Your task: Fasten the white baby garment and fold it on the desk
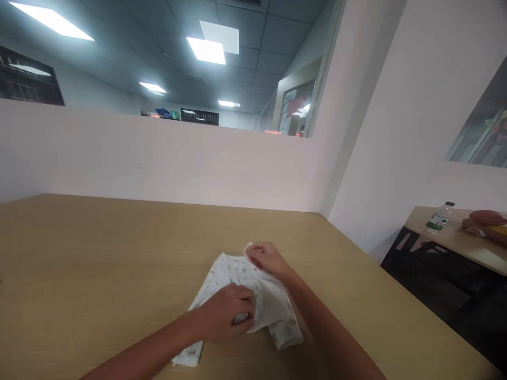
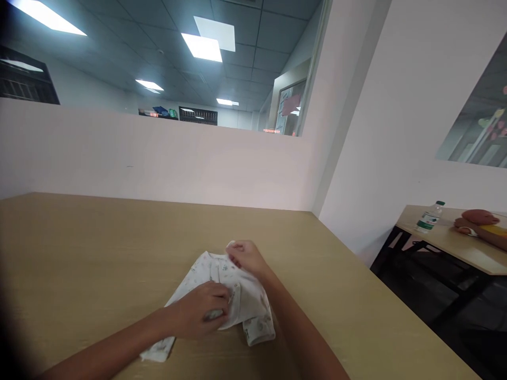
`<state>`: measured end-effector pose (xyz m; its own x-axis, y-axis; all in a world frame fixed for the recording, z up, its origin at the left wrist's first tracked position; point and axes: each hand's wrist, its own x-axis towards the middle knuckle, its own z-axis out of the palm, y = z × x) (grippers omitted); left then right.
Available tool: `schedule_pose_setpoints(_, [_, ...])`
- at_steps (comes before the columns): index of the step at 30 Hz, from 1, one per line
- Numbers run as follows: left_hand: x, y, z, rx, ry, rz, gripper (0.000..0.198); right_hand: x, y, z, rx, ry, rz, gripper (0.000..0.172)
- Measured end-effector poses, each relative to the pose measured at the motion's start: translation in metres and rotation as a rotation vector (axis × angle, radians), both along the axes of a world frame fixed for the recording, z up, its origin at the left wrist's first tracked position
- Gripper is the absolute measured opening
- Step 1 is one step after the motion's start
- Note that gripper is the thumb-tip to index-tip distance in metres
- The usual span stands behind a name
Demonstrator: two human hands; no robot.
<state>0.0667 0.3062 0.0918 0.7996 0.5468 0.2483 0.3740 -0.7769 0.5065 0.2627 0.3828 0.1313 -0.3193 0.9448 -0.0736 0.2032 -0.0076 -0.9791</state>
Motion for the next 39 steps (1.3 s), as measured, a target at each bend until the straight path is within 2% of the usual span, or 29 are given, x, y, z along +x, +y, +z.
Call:
schedule_pose_setpoints(2, [0.001, -0.001, -0.001, -0.002, -0.009, -0.014, 0.005, -0.008, -0.002, -0.001, -0.052, -0.047, 0.202, 0.043])
schedule_pose_setpoints(3, [0.001, -0.001, -0.001, -0.009, -0.016, -0.024, 0.005, -0.008, -0.002, -0.002, -0.057, -0.058, 0.251, 0.045])
schedule_pose_setpoints(7, [-0.001, 0.000, 0.004, -0.034, -0.043, -0.033, 0.018, 0.002, 0.003, 0.000, 0.080, -0.107, 0.173, 0.037])
schedule_pose_setpoints(10, [-0.004, 0.005, 0.002, -0.025, -0.097, 0.082, 0.031, 0.013, 0.002, 0.001, 0.118, -0.306, 0.276, 0.029])
schedule_pose_setpoints(12, [-0.006, 0.010, -0.003, -0.030, -0.124, 0.200, 0.025, 0.018, 0.000, 0.000, 0.093, -0.476, 0.398, 0.023])
schedule_pose_setpoints(14, [-0.010, 0.015, -0.007, -0.050, -0.091, 0.283, 0.013, 0.021, -0.002, -0.003, 0.052, -0.577, 0.450, 0.019])
schedule_pose_setpoints(16, [-0.013, 0.018, -0.007, -0.071, -0.011, 0.318, 0.012, 0.023, -0.003, -0.004, -0.004, -0.595, 0.480, 0.021])
schedule_pose_setpoints(19, [-0.016, 0.020, 0.000, -0.103, 0.058, 0.323, 0.018, 0.024, -0.001, -0.008, -0.056, -0.497, 0.552, 0.024])
schedule_pose_setpoints(21, [-0.015, 0.026, 0.007, -0.120, 0.011, 0.353, 0.017, 0.021, 0.003, -0.015, 0.048, -0.393, 0.453, 0.024])
schedule_pose_setpoints(22, [-0.013, 0.031, 0.010, -0.124, -0.026, 0.383, 0.017, 0.019, 0.006, -0.020, 0.146, -0.352, 0.333, 0.023])
schedule_pose_setpoints(25, [-0.006, 0.057, 0.009, -0.126, -0.100, 0.495, 0.021, 0.008, 0.014, -0.044, 0.440, -0.352, -0.156, 0.019])
schedule_pose_setpoints(26, [-0.003, 0.067, 0.005, -0.132, -0.108, 0.521, 0.022, 0.005, 0.016, -0.052, 0.484, -0.393, -0.280, 0.019])
schedule_pose_setpoints(27, [0.001, 0.077, 0.000, -0.141, -0.112, 0.536, 0.024, 0.003, 0.017, -0.061, 0.495, -0.424, -0.344, 0.021])
schedule_pose_setpoints(29, [0.005, 0.091, -0.014, -0.155, -0.114, 0.541, 0.026, 0.004, 0.019, -0.074, 0.483, -0.460, -0.372, 0.021])
schedule_pose_setpoints(33, [0.006, 0.098, -0.038, -0.189, -0.118, 0.460, 0.027, 0.015, 0.021, -0.087, 0.397, -0.418, -0.271, 0.009])
schedule_pose_setpoints(36, [0.001, 0.094, -0.044, -0.210, -0.150, 0.387, 0.029, 0.025, 0.022, -0.087, 0.319, -0.312, -0.191, 0.014])
schedule_pose_setpoints(39, [-0.002, 0.092, -0.043, -0.222, -0.186, 0.363, 0.029, 0.032, 0.022, -0.086, 0.261, -0.185, -0.117, 0.025])
